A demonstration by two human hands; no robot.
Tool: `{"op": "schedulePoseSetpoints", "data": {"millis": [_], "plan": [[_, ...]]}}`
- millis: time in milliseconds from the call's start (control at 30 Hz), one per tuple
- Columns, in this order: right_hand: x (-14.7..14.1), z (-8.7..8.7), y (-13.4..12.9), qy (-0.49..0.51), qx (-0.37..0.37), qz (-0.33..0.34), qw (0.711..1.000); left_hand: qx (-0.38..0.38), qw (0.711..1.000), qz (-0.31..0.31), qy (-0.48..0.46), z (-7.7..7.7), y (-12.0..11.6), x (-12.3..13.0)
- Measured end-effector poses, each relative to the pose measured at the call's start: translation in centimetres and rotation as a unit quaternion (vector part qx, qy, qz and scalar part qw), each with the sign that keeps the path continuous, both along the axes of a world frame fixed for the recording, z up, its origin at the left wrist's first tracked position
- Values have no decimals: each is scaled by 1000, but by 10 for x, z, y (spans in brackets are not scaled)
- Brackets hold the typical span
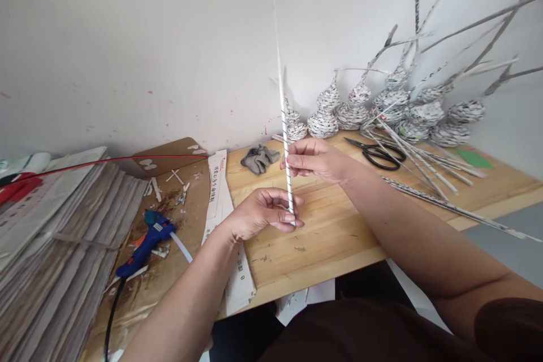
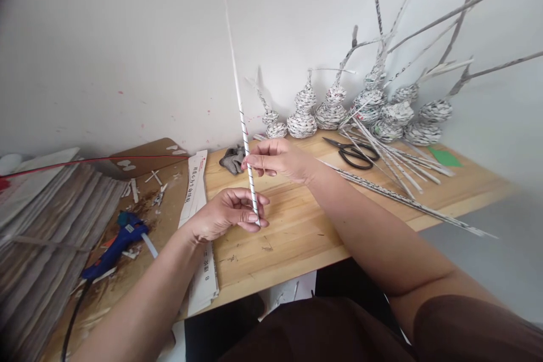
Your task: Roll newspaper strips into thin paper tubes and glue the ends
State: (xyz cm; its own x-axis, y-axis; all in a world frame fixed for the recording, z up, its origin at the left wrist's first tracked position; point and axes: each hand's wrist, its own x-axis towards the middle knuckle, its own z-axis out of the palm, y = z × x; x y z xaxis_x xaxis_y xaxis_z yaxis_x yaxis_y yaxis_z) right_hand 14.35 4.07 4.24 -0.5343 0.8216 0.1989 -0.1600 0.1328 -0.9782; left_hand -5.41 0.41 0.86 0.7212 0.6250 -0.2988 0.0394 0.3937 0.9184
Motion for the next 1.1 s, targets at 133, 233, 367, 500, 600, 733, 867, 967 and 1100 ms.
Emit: {"op": "schedulePoseSetpoints", "data": {"millis": [133, 233, 367, 500, 600, 733, 867, 967, 1100], "plan": [[1, 0, 1, -7, 5, 0, 1000, 25, 999, 22, 38, -1, 2, 1], [3, 2, 1, -17, 13, -16, 1000, 51, 995, 55, 60, -2, 5, 1], [4, 6, -2, -23, 27, -48, 998, 111, 984, 113, 84, -4, 9, -1], [5, 8, -4, -25, 55, -92, 994, 212, 953, 196, 96, -7, 13, -1], [5, 9, -4, -26, 78, -118, 990, 286, 911, 286, 83, -8, 14, 0], [6, 11, -6, -3, 114, -137, 984, 368, 844, 382, 79, -2, 11, 1], [8, 14, -9, 19, 129, -135, 982, 474, 754, 449, 73, 7, 6, -4], [10, 16, -10, 33, 131, -127, 983, 569, 683, 453, 67, 11, 3, -8], [10, 17, -9, 52, 112, -132, 984, 662, 608, 434, 63, 9, 1, -11]]}}
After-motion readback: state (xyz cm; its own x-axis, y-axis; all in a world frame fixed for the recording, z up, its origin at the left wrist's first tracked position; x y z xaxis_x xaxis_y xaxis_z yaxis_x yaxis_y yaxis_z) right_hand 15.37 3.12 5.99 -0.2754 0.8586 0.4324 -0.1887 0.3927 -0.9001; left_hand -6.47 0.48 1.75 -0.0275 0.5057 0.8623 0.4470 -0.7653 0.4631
